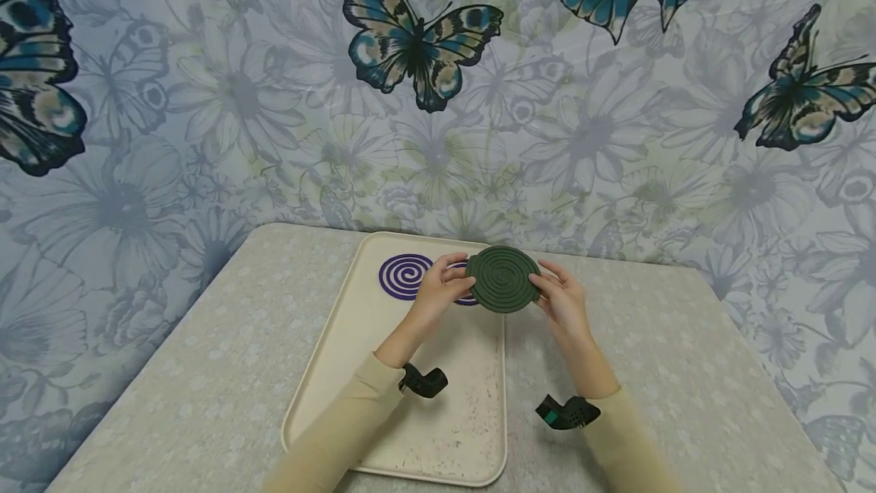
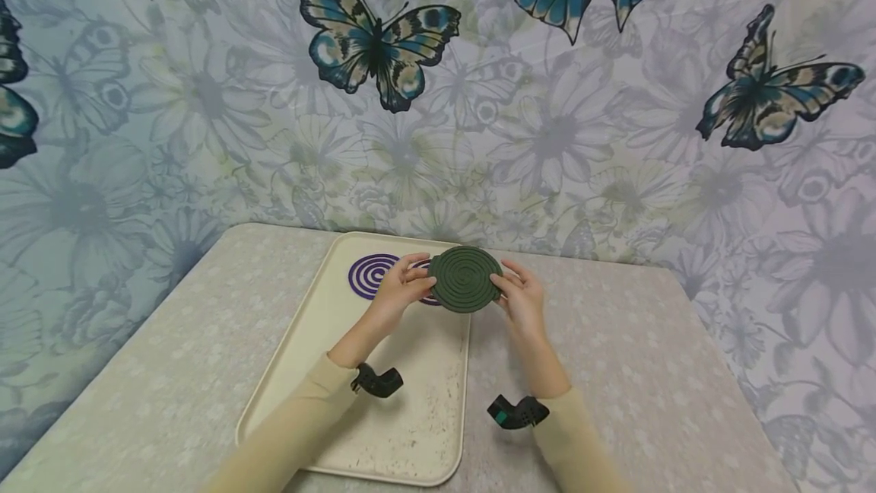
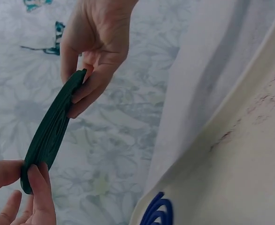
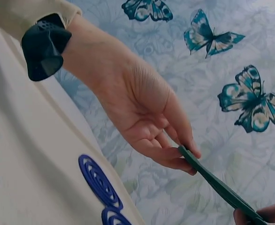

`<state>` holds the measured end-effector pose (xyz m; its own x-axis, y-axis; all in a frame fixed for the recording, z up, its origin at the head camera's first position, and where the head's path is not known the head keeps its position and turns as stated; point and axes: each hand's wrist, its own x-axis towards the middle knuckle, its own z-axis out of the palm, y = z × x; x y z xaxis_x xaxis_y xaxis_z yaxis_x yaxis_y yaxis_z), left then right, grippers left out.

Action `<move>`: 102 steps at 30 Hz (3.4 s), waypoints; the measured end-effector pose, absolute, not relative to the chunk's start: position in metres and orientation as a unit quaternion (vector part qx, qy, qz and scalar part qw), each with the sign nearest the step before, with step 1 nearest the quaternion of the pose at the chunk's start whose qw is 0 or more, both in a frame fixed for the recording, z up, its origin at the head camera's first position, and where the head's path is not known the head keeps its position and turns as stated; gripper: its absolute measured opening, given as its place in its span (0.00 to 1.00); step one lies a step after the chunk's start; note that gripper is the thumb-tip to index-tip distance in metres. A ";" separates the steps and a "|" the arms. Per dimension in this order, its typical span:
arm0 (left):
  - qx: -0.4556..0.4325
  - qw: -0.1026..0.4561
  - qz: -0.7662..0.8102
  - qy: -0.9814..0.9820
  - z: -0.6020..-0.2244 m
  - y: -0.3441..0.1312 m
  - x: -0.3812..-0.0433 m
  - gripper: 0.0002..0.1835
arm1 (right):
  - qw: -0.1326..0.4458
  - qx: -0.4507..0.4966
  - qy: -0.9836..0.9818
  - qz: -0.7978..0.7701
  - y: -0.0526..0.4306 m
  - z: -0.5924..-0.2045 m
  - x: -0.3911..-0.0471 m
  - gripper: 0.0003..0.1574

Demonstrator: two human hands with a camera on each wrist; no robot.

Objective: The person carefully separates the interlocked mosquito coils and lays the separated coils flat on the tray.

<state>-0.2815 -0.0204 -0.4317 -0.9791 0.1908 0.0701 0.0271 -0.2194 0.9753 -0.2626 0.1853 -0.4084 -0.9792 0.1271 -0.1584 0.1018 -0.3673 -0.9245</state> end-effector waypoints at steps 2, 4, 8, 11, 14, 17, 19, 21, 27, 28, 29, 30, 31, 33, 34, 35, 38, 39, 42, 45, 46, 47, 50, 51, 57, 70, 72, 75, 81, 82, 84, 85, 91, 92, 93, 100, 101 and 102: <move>0.077 0.045 0.776 0.624 -0.427 -0.026 -0.282 0.27 | 0.006 -0.091 -0.550 0.830 0.179 -0.406 -0.263 0.22; 0.066 0.038 0.773 0.629 -0.423 -0.032 -0.283 0.26 | 0.001 -0.077 -0.545 0.835 0.174 -0.403 -0.264 0.24; 0.039 0.030 0.762 0.646 -0.414 -0.039 -0.283 0.25 | -0.019 -0.037 -0.545 0.837 0.169 -0.398 -0.259 0.32; 0.027 0.027 0.757 0.653 -0.407 -0.042 -0.280 0.24 | -0.031 -0.003 -0.550 0.834 0.167 -0.393 -0.253 0.39; 0.028 0.022 0.750 0.660 -0.402 -0.044 -0.277 0.23 | -0.040 0.028 -0.555 0.830 0.165 -0.389 -0.249 0.43; 0.043 0.004 0.728 0.684 -0.400 -0.043 -0.273 0.21 | -0.040 0.047 -0.562 0.825 0.164 -0.387 -0.247 0.45; 0.064 -0.019 0.702 0.709 -0.400 -0.042 -0.271 0.19 | -0.035 0.054 -0.566 0.822 0.164 -0.386 -0.246 0.45; 0.092 -0.048 0.668 0.737 -0.402 -0.039 -0.268 0.18 | -0.028 0.053 -0.570 0.820 0.164 -0.385 -0.245 0.44; 0.189 -0.073 0.605 0.770 -0.408 -0.030 -0.262 0.16 | -0.006 0.048 -0.585 0.809 0.164 -0.380 -0.241 0.39; 0.199 -0.070 0.598 0.773 -0.409 -0.028 -0.261 0.16 | -0.004 0.051 -0.585 0.809 0.163 -0.379 -0.240 0.37; 0.206 -0.067 0.593 0.775 -0.409 -0.027 -0.260 0.16 | -0.003 0.055 -0.584 0.810 0.163 -0.378 -0.239 0.36; 0.209 -0.061 0.592 0.776 -0.409 -0.025 -0.259 0.17 | -0.002 0.058 -0.583 0.811 0.162 -0.377 -0.238 0.34; 0.210 -0.055 0.591 0.777 -0.409 -0.024 -0.258 0.17 | -0.002 0.062 -0.583 0.810 0.162 -0.376 -0.237 0.33; 0.205 -0.043 0.600 0.772 -0.407 -0.021 -0.256 0.18 | -0.002 0.076 -0.586 0.807 0.161 -0.375 -0.235 0.31; 0.201 -0.034 0.608 0.767 -0.406 -0.020 -0.255 0.19 | -0.001 0.084 -0.591 0.802 0.161 -0.375 -0.234 0.31; 0.195 -0.022 0.618 0.761 -0.405 -0.019 -0.254 0.19 | 0.001 0.090 -0.597 0.797 0.161 -0.375 -0.233 0.32; 0.177 0.010 0.642 0.746 -0.400 -0.017 -0.250 0.21 | 0.011 0.121 -0.612 0.781 0.160 -0.376 -0.233 0.33; 0.172 0.020 0.648 0.742 -0.399 -0.017 -0.248 0.21 | 0.015 0.131 -0.618 0.775 0.159 -0.377 -0.233 0.33; 0.161 0.049 0.662 0.730 -0.395 -0.016 -0.245 0.22 | 0.031 0.155 -0.630 0.760 0.157 -0.379 -0.233 0.32; 0.162 0.070 0.668 0.723 -0.393 -0.016 -0.244 0.23 | 0.052 0.171 -0.647 0.741 0.155 -0.382 -0.233 0.34; 0.162 0.075 0.668 0.722 -0.393 -0.016 -0.243 0.23 | 0.059 0.175 -0.653 0.735 0.155 -0.382 -0.233 0.35; 0.162 0.078 0.665 0.725 -0.393 -0.016 -0.243 0.23 | 0.064 0.178 -0.655 0.731 0.154 -0.383 -0.233 0.36; 0.163 0.080 0.654 0.734 -0.392 -0.015 -0.243 0.24 | 0.071 0.184 -0.655 0.729 0.152 -0.386 -0.233 0.39; 0.164 0.080 0.652 0.736 -0.392 -0.015 -0.243 0.24 | 0.071 0.185 -0.653 0.731 0.151 -0.386 -0.233 0.40; 0.169 0.077 0.674 0.715 -0.390 -0.016 -0.240 0.24 | 0.077 0.180 -0.634 0.749 0.146 -0.389 -0.232 0.39; 0.145 -0.035 0.739 0.657 -0.394 -0.012 -0.238 0.18 | 0.089 0.129 -0.567 0.809 0.141 -0.387 -0.230 0.30; 0.138 -0.048 0.739 0.657 -0.394 -0.011 -0.238 0.17 | 0.089 0.120 -0.547 0.823 0.141 -0.386 -0.230 0.30; 0.121 -0.066 0.745 0.652 -0.396 -0.011 -0.238 0.18 | 0.091 0.106 -0.521 0.842 0.140 -0.385 -0.230 0.32; 0.096 -0.094 0.777 0.615 -0.400 -0.009 -0.239 0.18 | 0.112 0.093 -0.488 0.861 0.138 -0.386 -0.230 0.35; 0.096 -0.095 0.787 0.602 -0.400 -0.009 -0.239 0.18 | 0.114 0.092 -0.485 0.862 0.138 -0.386 -0.230 0.35; 0.094 -0.096 0.807 0.575 -0.401 -0.009 -0.240 0.19 | 0.115 0.090 -0.478 0.866 0.138 -0.386 -0.230 0.34; 0.092 -0.098 0.814 0.565 -0.401 -0.009 -0.240 0.19 | 0.113 0.087 -0.474 0.869 0.138 -0.386 -0.230 0.34; 0.057 -0.110 0.836 0.535 -0.400 -0.012 -0.242 0.24 | 0.103 0.063 -0.478 0.870 0.141 -0.388 -0.231 0.34; 0.052 -0.110 0.839 0.530 -0.401 -0.012 -0.243 0.24 | 0.103 0.055 -0.486 0.866 0.141 -0.388 -0.232 0.34; 0.046 -0.110 0.842 0.525 -0.401 -0.013 -0.244 0.24 | 0.102 0.045 -0.495 0.862 0.142 -0.388 -0.232 0.35; 0.027 -0.098 0.848 0.520 -0.401 -0.020 -0.250 0.24 | 0.103 0.015 -0.515 0.851 0.143 -0.391 -0.234 0.36; 0.025 -0.097 0.848 0.520 -0.401 -0.021 -0.251 0.24 | 0.103 0.016 -0.514 0.851 0.143 -0.391 -0.235 0.36; 0.025 -0.096 0.848 0.521 -0.401 -0.022 -0.252 0.24 | 0.102 0.015 -0.515 0.851 0.144 -0.391 -0.235 0.36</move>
